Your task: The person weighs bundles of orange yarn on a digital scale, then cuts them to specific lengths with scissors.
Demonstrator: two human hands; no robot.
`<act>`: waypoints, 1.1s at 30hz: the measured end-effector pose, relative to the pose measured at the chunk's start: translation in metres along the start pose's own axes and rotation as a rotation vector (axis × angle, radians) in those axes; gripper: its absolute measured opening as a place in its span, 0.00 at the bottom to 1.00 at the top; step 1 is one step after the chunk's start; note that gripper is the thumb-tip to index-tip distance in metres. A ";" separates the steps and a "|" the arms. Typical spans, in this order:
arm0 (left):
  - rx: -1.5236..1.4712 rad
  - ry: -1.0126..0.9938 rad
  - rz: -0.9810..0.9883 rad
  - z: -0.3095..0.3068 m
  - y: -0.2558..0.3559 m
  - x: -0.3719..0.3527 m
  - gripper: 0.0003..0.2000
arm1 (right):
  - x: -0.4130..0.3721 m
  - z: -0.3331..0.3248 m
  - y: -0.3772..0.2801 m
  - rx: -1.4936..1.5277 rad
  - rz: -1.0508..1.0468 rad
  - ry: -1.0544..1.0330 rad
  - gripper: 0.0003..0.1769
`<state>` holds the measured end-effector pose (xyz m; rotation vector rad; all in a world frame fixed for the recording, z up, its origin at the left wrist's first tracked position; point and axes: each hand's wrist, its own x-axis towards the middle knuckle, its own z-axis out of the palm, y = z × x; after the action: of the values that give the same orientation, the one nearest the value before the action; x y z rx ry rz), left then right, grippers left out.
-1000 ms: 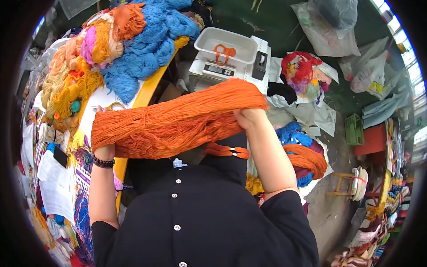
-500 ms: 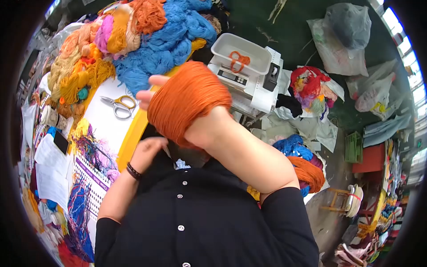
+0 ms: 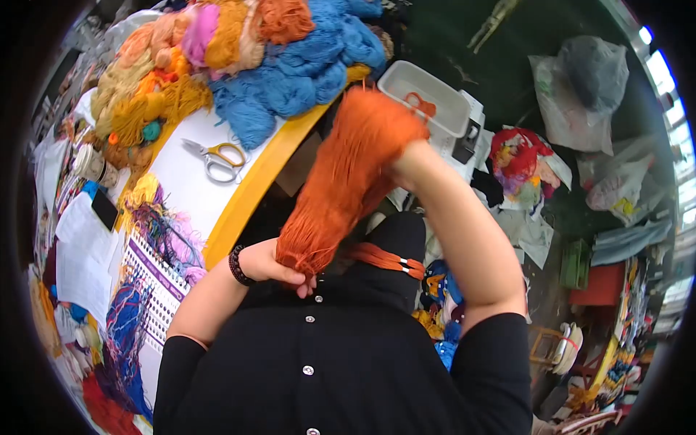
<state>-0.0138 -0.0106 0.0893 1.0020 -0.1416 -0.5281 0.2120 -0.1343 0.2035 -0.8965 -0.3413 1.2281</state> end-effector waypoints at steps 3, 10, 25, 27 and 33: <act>-0.245 0.124 0.159 0.000 -0.006 -0.019 0.11 | -0.044 0.016 0.005 -1.670 -0.023 -0.053 0.08; -0.504 0.300 0.305 -0.011 -0.036 -0.013 0.08 | -0.165 0.099 -0.031 -1.064 -1.359 -0.305 0.05; -0.661 0.404 0.220 -0.018 -0.049 -0.013 0.08 | -0.166 0.128 -0.037 -0.928 -1.760 -0.208 0.17; -0.665 0.412 0.227 -0.020 -0.052 -0.011 0.08 | -0.173 0.119 -0.041 -0.938 -1.873 -0.185 0.17; -0.685 0.427 0.243 -0.021 -0.053 -0.008 0.07 | -0.154 0.129 -0.039 -0.809 -2.060 -0.324 0.15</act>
<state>-0.0328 -0.0133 0.0350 0.3979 0.2835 -0.1065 0.0996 -0.2251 0.3484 -0.4800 -1.5534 -0.7927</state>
